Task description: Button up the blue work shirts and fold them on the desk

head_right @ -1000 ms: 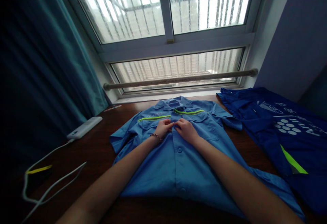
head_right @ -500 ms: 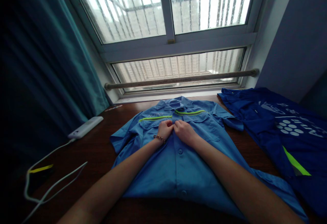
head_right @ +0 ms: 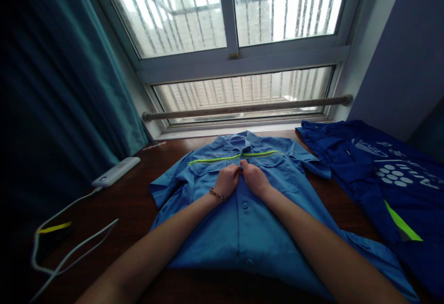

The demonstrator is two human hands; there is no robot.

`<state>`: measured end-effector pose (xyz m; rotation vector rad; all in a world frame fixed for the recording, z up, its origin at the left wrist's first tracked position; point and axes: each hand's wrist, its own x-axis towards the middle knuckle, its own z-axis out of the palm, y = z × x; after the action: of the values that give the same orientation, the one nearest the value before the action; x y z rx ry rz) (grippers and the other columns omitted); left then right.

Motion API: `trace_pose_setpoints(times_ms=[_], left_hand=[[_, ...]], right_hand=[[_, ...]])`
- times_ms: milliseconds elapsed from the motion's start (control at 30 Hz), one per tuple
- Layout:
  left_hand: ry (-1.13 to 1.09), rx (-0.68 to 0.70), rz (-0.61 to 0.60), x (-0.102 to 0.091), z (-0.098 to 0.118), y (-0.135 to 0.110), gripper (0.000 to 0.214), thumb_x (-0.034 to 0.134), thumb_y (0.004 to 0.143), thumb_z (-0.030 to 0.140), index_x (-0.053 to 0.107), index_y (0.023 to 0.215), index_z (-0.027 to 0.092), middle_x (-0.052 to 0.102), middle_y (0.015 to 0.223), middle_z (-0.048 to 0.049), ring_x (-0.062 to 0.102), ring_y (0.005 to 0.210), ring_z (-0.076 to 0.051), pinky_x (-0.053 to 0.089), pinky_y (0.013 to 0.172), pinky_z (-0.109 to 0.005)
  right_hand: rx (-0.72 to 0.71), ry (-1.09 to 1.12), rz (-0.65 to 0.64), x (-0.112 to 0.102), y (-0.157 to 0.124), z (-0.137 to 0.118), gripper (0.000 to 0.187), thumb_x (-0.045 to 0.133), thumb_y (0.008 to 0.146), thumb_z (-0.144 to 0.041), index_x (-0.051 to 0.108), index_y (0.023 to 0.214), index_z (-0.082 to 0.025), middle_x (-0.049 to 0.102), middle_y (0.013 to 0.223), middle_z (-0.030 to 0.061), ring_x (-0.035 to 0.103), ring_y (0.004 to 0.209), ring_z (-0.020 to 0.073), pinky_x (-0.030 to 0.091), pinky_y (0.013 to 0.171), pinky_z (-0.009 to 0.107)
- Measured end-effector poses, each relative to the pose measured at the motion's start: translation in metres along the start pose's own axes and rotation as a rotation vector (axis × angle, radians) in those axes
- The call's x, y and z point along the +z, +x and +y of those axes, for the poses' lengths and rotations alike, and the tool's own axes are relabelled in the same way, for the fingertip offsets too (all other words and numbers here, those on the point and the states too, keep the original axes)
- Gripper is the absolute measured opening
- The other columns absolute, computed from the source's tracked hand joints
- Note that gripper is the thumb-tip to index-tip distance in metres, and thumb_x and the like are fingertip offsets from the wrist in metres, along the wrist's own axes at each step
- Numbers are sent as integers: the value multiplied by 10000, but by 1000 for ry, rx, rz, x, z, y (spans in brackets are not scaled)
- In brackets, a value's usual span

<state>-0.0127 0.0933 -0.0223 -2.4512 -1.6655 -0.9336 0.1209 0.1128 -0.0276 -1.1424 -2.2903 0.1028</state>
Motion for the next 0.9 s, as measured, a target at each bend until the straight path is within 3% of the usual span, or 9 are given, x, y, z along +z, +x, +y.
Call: trace_pose_setpoints(times_ms=[167, 300, 500, 633, 900], left_hand=[[-39, 49, 2, -1, -1, 0, 191, 403, 771, 93, 582, 818, 140, 610, 807, -69, 557, 748, -158, 424, 688, -257], [-151, 35, 55, -1, -3, 3, 163, 438, 746, 83, 586, 785, 142, 620, 803, -55, 560, 750, -148, 429, 702, -251], [-212, -68, 76, -3, 3, 4, 112, 485, 702, 87, 569, 743, 149, 606, 716, -27, 552, 681, -134, 434, 672, -248], [-179, -80, 81, -4, 8, 3, 94, 490, 698, 96, 560, 727, 151, 599, 718, -33, 550, 690, -143, 438, 681, -263], [-160, 99, 120, -4, 5, 1, 112, 455, 726, 93, 554, 736, 144, 588, 749, -60, 536, 732, -156, 438, 705, -280]], right_hand=[[-43, -3, 22, -2, 1, 5, 347, 409, 829, -102, 418, 1175, -130, 604, 954, 94, 564, 869, 169, 421, 767, 249], [-81, 18, -48, -7, 0, 5, 381, 393, 841, -120, 426, 1215, -186, 616, 927, 72, 573, 828, 165, 428, 750, 256], [-56, 306, -11, -3, 5, 13, 232, 428, 796, -98, 586, 954, -162, 623, 880, 50, 565, 811, 156, 415, 722, 249], [-79, 438, -144, -2, 11, 24, 176, 456, 777, -98, 586, 888, -142, 613, 809, 29, 553, 746, 139, 409, 677, 227], [-129, 137, -218, 0, 14, 29, 107, 443, 817, -146, 548, 817, -125, 562, 799, 68, 501, 772, 161, 378, 712, 258]])
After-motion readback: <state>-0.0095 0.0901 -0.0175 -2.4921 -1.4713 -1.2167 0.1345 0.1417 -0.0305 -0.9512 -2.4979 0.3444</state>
